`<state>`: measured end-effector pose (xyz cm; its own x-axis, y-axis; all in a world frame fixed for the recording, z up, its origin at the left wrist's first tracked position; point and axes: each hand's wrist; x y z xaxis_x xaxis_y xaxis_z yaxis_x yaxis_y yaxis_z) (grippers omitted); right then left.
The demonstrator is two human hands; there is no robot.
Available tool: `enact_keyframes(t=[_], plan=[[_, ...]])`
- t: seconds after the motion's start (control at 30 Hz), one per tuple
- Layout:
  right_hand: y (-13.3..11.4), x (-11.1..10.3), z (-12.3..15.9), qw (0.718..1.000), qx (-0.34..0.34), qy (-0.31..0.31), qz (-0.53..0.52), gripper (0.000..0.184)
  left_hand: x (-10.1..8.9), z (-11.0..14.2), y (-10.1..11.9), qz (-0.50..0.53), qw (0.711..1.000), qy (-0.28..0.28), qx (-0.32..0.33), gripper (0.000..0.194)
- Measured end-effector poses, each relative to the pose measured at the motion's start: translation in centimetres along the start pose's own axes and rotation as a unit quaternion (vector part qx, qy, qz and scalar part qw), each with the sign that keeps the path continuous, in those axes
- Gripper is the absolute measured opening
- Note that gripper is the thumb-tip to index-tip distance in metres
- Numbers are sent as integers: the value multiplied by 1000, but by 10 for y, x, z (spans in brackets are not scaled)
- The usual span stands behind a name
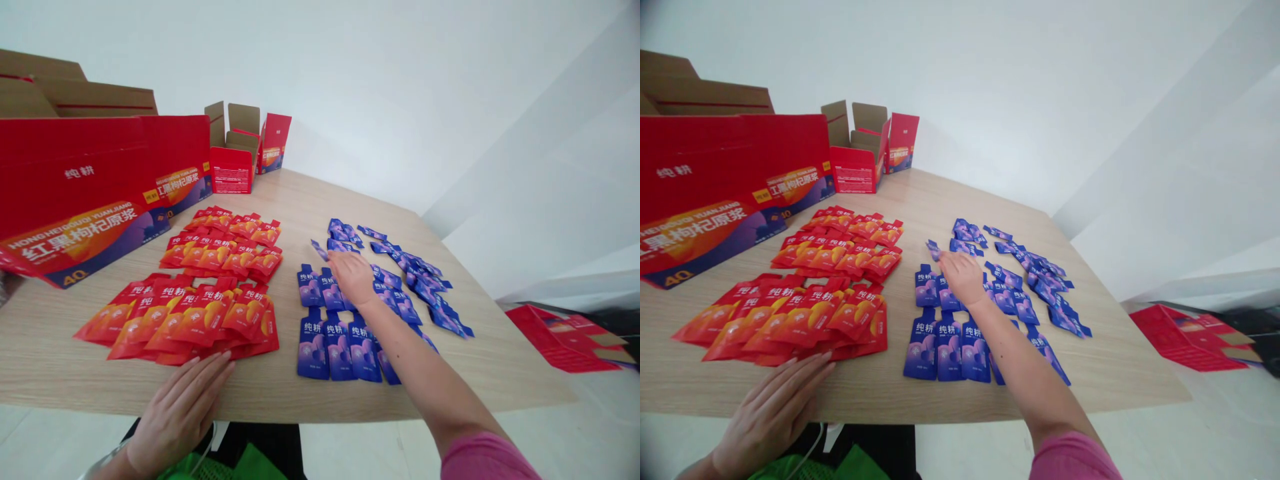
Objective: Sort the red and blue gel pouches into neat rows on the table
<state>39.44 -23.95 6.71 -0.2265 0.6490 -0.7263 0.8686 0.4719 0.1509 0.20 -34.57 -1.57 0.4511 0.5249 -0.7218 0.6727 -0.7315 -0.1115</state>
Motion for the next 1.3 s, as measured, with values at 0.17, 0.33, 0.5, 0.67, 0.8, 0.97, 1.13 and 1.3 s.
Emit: enact_keyframes(t=[0.17, 0.33, 0.5, 0.67, 0.8, 0.97, 1.13, 1.3], plan=[[-26, 29, 33, 985, -104, -125, -59, 22, 1, 2, 1, 5, 1000, 9, -11, 57], [-29, 27, 41, 968, -58, -216, -114, 23, 2, 3, -2, 4, 1000, 8, 1, 53], [-12, 10, 34, 957, 44, -233, -167, 30, 2, 9, -9, -15, 999, -14, 41, 50], [34, 5, 16, 937, 274, -214, -35, 32, -1, 7, -11, -16, 999, -8, 43, 52], [71, 21, -6, 891, 370, -264, 16, 37, -3, 0, -13, -25, 997, 8, 75, 52], [83, 63, -30, 849, 431, -304, 25, 56, -3, 3, -9, -25, 999, 0, 46, 60], [74, 88, -42, 827, 465, -314, 33, 47, -2, 11, -7, -20, 999, -33, 32, 59], [68, 73, -34, 828, 472, -301, 29, 38, -3, 10, -8, -18, 999, -36, 35, 60]])
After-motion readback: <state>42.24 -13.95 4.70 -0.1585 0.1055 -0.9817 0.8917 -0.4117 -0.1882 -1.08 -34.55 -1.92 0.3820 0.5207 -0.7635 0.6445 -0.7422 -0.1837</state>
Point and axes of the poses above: each hand's wrist, its own z-axis away from the middle knuckle, its own x-axis out of the palm, y = z × x, and after that the axes turned 11 degrees about -z, right-handed
